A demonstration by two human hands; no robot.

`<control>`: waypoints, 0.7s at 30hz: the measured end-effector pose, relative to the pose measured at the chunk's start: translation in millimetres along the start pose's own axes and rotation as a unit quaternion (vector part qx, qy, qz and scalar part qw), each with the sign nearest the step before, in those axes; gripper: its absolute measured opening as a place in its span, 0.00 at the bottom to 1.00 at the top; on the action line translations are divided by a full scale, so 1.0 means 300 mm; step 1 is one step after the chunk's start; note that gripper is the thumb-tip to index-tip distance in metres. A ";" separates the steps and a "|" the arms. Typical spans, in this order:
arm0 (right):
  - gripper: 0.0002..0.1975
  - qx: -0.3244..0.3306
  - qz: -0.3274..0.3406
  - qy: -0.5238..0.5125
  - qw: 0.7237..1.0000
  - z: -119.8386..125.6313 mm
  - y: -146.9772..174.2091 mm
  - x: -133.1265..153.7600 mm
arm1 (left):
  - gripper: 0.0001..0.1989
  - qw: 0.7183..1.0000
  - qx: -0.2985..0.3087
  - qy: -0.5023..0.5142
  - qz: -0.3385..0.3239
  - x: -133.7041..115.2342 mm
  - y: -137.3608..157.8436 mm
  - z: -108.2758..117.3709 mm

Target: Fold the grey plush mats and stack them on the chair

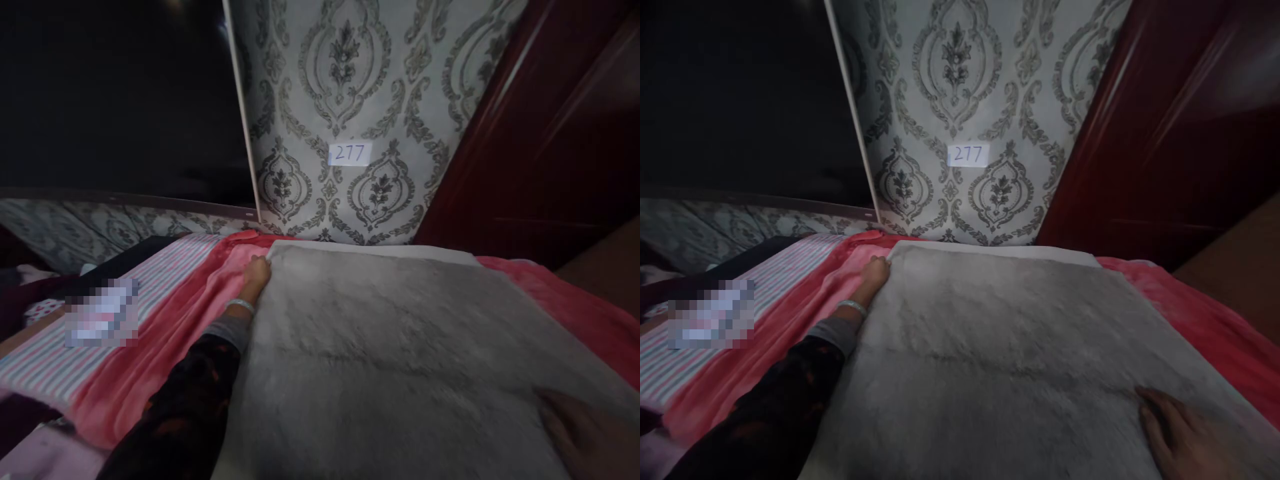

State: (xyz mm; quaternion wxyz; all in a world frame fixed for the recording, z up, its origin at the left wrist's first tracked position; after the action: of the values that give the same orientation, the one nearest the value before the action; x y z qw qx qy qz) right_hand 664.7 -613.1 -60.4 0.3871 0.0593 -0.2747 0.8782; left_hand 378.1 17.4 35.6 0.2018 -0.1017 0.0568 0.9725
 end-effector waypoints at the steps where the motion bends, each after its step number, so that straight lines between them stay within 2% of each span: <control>1: 0.17 0.010 -0.008 -0.014 1.000 0.012 -0.004 0.025 | 0.22 1.000 0.011 -0.006 -0.002 0.000 -0.004 0.015; 4: 0.18 0.033 -0.027 -0.033 0.999 0.033 -0.021 0.079 | 0.19 0.999 0.045 -0.025 -0.014 -0.017 0.004 0.079; 7: 0.22 0.044 -0.018 -0.006 0.999 0.036 -0.029 0.101 | 0.22 0.997 0.037 -0.046 -0.043 -0.071 0.084 0.111; 9: 0.25 0.040 -0.012 0.023 0.999 0.037 -0.026 0.109 | 0.25 0.988 0.014 -0.069 -0.136 -0.134 0.198 0.077; 12: 0.29 0.043 -0.006 0.086 0.995 0.042 -0.020 0.135 | 0.28 0.930 0.016 -0.106 -0.353 -0.220 0.427 -0.050; 13: 0.30 0.055 -0.002 0.106 0.993 0.041 -0.020 0.148 | 0.28 0.909 0.026 -0.113 -0.399 -0.231 0.494 -0.094; 14: 0.30 0.074 0.001 0.122 0.990 0.038 -0.021 0.160 | 0.28 0.900 0.030 -0.120 -0.418 -0.231 0.545 -0.128; 17: 0.31 0.143 -0.009 0.143 0.979 0.020 -0.030 0.187 | 0.30 0.912 0.021 -0.138 -0.386 -0.194 0.600 -0.159; 21: 0.31 0.195 -0.035 0.158 0.967 0.030 -0.044 0.168 | 0.29 0.948 0.015 -0.134 -0.288 -0.083 0.573 -0.090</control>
State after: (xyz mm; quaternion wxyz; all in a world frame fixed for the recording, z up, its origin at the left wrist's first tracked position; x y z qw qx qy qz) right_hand 638.2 -577.9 -31.1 0.4368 0.0032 -0.0311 0.8990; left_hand 335.8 -153.1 26.7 0.4806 0.0201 0.0120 0.8766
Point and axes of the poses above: each hand's wrist, its own y-axis away from the middle knuckle, its own z-axis out of the back of the hand, x = y × z, the point moved 4 cm from there along -y, towards the middle knuckle, and after that the axes turned 9 degrees about x, right-handed, at the moved point
